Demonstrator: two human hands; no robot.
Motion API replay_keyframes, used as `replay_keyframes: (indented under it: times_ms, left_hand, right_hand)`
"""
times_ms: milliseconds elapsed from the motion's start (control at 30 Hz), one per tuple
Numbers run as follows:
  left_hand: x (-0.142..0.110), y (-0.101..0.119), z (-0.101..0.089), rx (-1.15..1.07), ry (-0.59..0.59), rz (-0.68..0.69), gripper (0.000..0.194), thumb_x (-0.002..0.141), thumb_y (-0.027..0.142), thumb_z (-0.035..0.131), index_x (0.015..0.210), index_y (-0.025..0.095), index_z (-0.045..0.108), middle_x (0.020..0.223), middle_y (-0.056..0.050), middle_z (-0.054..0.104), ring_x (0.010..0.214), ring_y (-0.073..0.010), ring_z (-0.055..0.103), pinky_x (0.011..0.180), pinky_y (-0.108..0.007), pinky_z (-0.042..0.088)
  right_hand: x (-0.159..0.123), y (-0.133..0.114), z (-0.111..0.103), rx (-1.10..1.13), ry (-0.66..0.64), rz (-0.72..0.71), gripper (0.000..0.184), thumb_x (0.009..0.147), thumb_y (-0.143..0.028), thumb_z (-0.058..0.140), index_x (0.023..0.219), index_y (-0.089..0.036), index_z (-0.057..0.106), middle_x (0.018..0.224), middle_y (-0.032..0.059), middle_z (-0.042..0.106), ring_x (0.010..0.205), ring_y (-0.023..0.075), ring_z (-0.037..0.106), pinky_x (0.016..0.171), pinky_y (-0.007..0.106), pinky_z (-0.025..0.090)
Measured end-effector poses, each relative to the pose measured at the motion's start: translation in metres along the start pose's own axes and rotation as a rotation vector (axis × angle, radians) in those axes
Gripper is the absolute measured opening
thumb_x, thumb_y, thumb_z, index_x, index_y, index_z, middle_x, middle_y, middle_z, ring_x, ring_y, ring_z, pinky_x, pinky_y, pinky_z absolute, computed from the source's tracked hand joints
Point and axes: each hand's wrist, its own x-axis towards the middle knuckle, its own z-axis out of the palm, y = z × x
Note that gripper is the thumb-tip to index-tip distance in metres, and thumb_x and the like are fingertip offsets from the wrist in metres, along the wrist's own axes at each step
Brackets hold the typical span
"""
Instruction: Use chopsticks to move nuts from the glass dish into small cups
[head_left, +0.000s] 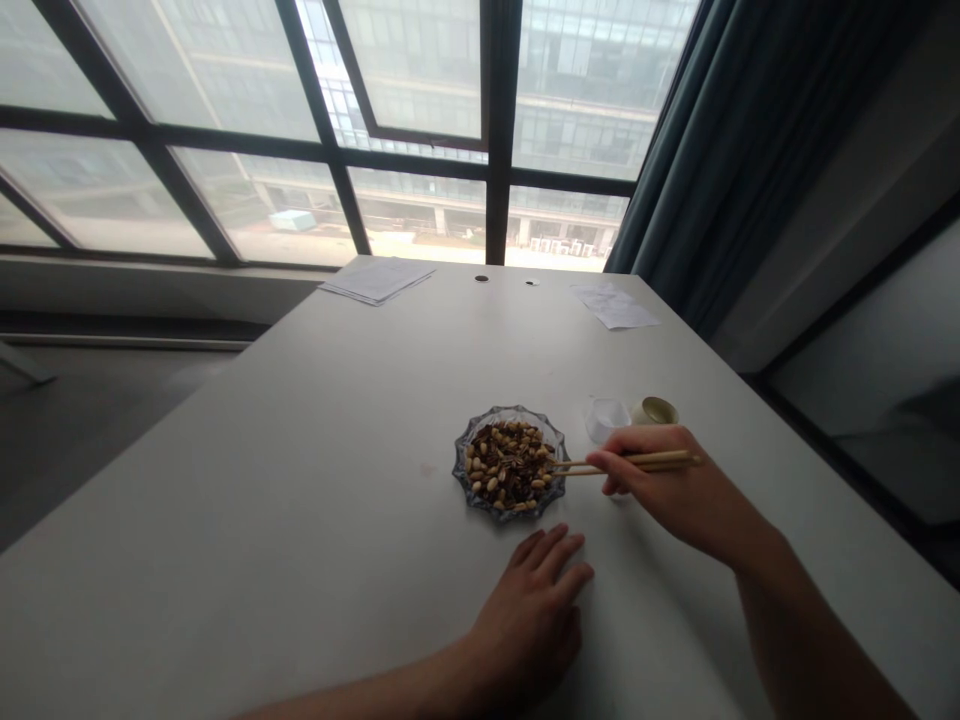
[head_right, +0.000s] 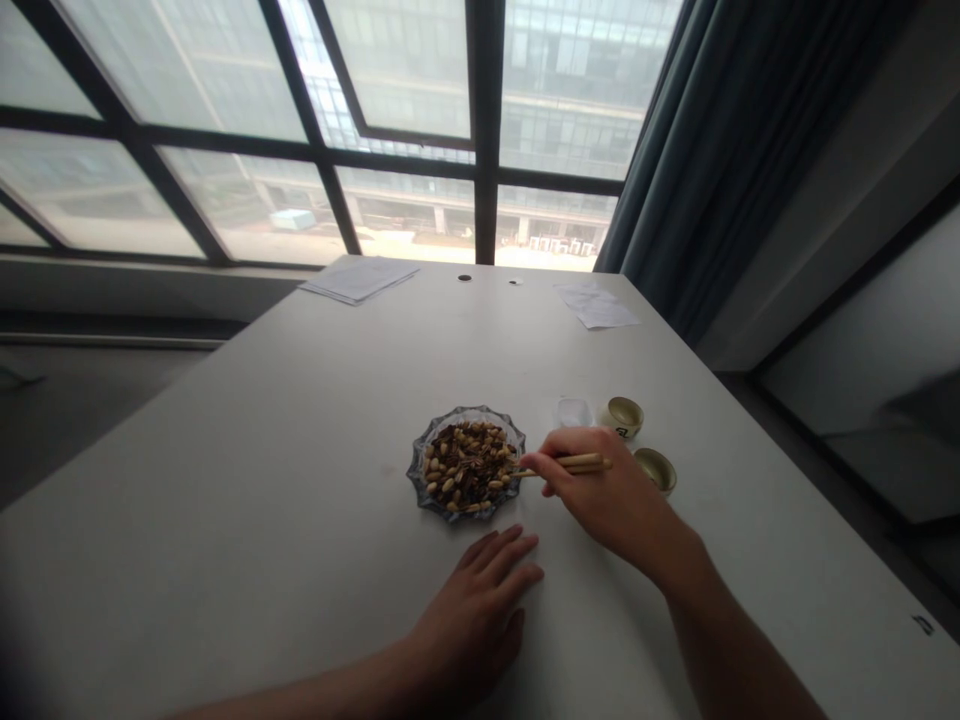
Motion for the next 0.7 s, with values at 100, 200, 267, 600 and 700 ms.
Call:
replay_keyframes:
  times_ms: [100,200,267,600,700]
  left_hand:
    - [0.000,0.001,0.000,0.000,0.002,-0.002,0.048,0.085,0.012,0.059,0.131,0.026,0.057,0.159,-0.004,0.046,0.152,-0.0254,0.031,0.125,-0.045,0.023]
    - [0.000,0.001,0.000,0.001,-0.003,-0.003,0.048,0.086,0.013,0.060,0.132,0.026,0.056,0.159,-0.004,0.046,0.152,-0.0260,0.032,0.125,-0.046,0.024]
    - [0.000,0.002,0.000,0.001,-0.007,-0.004,0.048,0.085,0.013,0.060,0.132,0.026,0.057,0.159,-0.004,0.046,0.152,-0.0257,0.032,0.126,-0.045,0.023]
    - [0.000,-0.001,0.004,-0.002,0.004,0.008,0.046,0.086,0.014,0.060,0.131,0.026,0.057,0.158,-0.005,0.047,0.151,-0.0263,0.033,0.125,-0.045,0.023]
    - [0.000,-0.001,0.004,-0.001,0.011,0.006,0.047,0.086,0.014,0.060,0.132,0.026,0.057,0.158,-0.004,0.047,0.151,-0.0256,0.032,0.126,-0.044,0.022]
  right_hand:
    - [0.000,0.000,-0.001,-0.018,-0.018,-0.014,0.033,0.097,-0.041,0.064,0.072,-0.022,0.073,0.069,0.0009,0.074,0.066,0.0174,0.069,0.063,0.028,0.046]
    - [0.003,-0.001,0.003,-0.050,-0.051,-0.021,0.033,0.098,-0.039,0.063,0.072,-0.021,0.074,0.068,0.0009,0.074,0.065,0.0170,0.068,0.063,0.028,0.045]
    - [0.007,-0.003,0.006,-0.056,-0.080,-0.016,0.033,0.098,-0.038,0.063,0.072,-0.020,0.074,0.066,0.0012,0.073,0.063,0.0169,0.067,0.062,0.029,0.044]
    - [0.010,-0.015,0.017,-0.220,-0.062,-0.009,0.038,0.099,-0.030,0.061,0.063,-0.018,0.065,0.067,0.0036,0.070,0.063,0.0165,0.061,0.060,0.029,0.038]
    - [0.010,-0.012,0.019,-0.212,-0.057,-0.012,0.042,0.101,-0.033,0.059,0.061,-0.019,0.059,0.064,0.0034,0.068,0.062,0.0161,0.062,0.058,0.028,0.037]
